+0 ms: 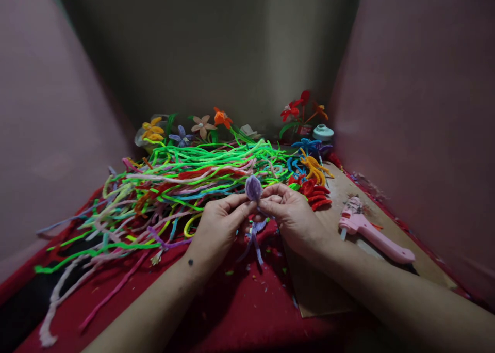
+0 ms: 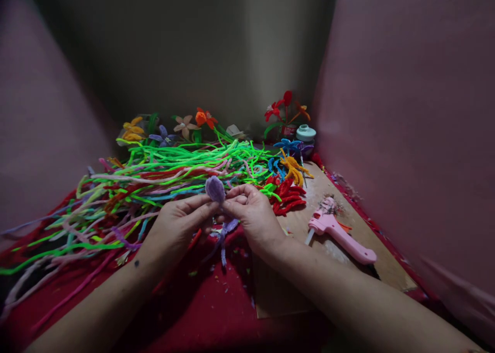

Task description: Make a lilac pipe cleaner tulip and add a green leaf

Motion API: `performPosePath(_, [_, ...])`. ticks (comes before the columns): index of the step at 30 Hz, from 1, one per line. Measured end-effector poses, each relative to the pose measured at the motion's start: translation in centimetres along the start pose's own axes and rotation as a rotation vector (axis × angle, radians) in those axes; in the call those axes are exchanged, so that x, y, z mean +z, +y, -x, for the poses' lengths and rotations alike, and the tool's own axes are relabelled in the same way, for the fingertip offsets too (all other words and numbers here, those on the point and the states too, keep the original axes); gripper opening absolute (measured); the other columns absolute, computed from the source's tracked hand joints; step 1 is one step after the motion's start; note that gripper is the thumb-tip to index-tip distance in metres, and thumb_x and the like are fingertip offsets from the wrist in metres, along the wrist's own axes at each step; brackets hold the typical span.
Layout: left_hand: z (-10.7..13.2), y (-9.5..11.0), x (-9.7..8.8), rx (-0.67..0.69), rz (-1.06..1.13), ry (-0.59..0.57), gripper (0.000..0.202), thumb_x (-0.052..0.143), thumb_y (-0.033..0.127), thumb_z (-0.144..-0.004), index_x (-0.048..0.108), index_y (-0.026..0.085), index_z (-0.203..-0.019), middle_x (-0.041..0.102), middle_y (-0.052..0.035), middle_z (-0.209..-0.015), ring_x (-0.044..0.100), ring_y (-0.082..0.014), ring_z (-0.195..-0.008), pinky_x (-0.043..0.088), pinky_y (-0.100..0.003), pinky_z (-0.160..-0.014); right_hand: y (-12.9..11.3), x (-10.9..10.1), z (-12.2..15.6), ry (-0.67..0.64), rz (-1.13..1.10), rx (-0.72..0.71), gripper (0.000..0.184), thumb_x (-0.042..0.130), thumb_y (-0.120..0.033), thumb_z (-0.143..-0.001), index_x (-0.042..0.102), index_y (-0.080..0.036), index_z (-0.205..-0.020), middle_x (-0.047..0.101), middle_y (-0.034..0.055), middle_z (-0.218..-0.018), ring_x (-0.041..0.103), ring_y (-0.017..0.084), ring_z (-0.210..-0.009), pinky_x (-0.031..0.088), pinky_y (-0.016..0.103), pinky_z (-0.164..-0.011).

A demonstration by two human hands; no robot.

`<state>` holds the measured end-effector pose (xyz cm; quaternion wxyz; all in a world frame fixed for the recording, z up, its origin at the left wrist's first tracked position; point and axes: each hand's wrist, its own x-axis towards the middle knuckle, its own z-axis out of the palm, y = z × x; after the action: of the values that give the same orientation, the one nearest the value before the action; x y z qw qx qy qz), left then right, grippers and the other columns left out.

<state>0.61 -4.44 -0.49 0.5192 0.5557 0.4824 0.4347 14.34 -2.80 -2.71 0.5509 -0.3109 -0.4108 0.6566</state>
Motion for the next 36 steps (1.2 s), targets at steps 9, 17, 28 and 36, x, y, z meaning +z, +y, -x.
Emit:
performPosePath(9, [0.2,0.5,0.3,0.014,-0.084,0.053,0.025,0.064,0.030,-0.071,0.070,0.010,-0.086,0.052,0.0035,-0.053,0.033,-0.0055,-0.046,0.025,-0.018,-0.043,-0.5,0.4,0.7,-0.027,0.194,0.005,0.023,0.070,-0.028,-0.067,0.053,-0.017,-0.076,0.053,-0.0055,-0.059,0.048,0.008,-0.055,0.040,0.025,-0.059])
performPosePath(17, [0.1,-0.2,-0.1,0.138,-0.333,0.147,0.017,0.054,0.021,-0.073,0.067,0.011,-0.077,0.056,0.0013,-0.062,0.041,-0.0073,-0.052,0.030,-0.018,-0.046,-1.2,0.6,1.3,0.019,0.302,-0.100,0.014,0.068,-0.025,-0.069,0.060,-0.015,-0.076,0.059,-0.0005,-0.071,0.052,0.011,-0.065,0.042,0.026,-0.064])
performPosePath(28, [0.3,0.1,-0.1,0.161,-0.302,0.103,0.018,0.054,0.024,-0.076,0.068,0.012,-0.072,0.044,0.0047,-0.053,0.031,-0.0048,-0.045,0.025,-0.016,-0.040,-1.1,0.4,1.1,0.031,0.331,-0.108,0.018,0.064,-0.030,-0.074,0.063,-0.012,-0.072,0.061,0.0013,-0.065,0.050,0.011,-0.060,0.040,0.027,-0.060])
performPosePath(36, [0.2,-0.1,-0.4,0.140,-0.282,0.069,0.018,0.055,0.025,-0.076,0.064,0.013,-0.065,0.039,0.0061,-0.050,0.030,-0.0040,-0.043,0.022,-0.016,-0.038,-0.9,0.2,0.8,0.001,0.291,-0.061,0.014,0.065,-0.026,-0.073,0.063,-0.013,-0.069,0.059,0.0009,-0.062,0.049,0.011,-0.057,0.038,0.028,-0.059])
